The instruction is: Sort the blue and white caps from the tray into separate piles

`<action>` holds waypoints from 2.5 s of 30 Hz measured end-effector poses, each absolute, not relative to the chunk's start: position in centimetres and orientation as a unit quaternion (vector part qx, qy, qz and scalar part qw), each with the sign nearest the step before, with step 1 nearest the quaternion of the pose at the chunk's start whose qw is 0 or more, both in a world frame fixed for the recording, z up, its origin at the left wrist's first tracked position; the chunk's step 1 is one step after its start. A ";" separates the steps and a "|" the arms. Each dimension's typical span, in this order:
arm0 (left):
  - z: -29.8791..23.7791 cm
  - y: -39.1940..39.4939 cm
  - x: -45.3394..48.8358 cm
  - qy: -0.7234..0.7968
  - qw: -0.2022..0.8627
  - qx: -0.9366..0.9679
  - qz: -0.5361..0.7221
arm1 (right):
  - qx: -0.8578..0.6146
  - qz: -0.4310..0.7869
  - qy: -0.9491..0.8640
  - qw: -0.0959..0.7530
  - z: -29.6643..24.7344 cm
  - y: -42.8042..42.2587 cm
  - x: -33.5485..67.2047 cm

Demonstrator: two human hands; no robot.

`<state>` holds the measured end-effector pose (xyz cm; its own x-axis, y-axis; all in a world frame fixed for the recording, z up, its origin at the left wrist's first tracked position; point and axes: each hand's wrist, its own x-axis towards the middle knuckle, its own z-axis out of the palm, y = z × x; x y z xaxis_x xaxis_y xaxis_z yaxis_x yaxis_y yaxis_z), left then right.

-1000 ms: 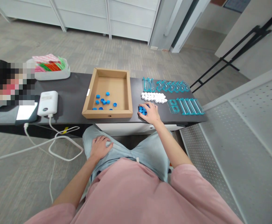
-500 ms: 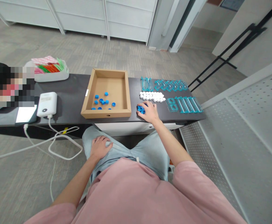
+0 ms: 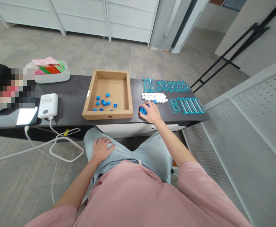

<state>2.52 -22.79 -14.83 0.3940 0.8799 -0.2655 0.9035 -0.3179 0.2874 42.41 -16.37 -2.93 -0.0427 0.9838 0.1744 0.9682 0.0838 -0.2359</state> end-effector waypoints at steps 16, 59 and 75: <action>-13.8 -23.0 2.8 0.551 0.210 0.808 -0.021 | -0.648 0.091 -0.618 0.436 -4.8 -13.8 45.5; -14.2 -22.9 2.8 0.555 0.219 0.802 -0.021 | -0.750 0.042 -0.587 0.303 -3.8 -19.2 49.8; -14.7 -22.9 2.8 0.564 0.209 0.798 -0.033 | -0.718 0.022 -0.657 0.228 -4.6 -19.6 47.1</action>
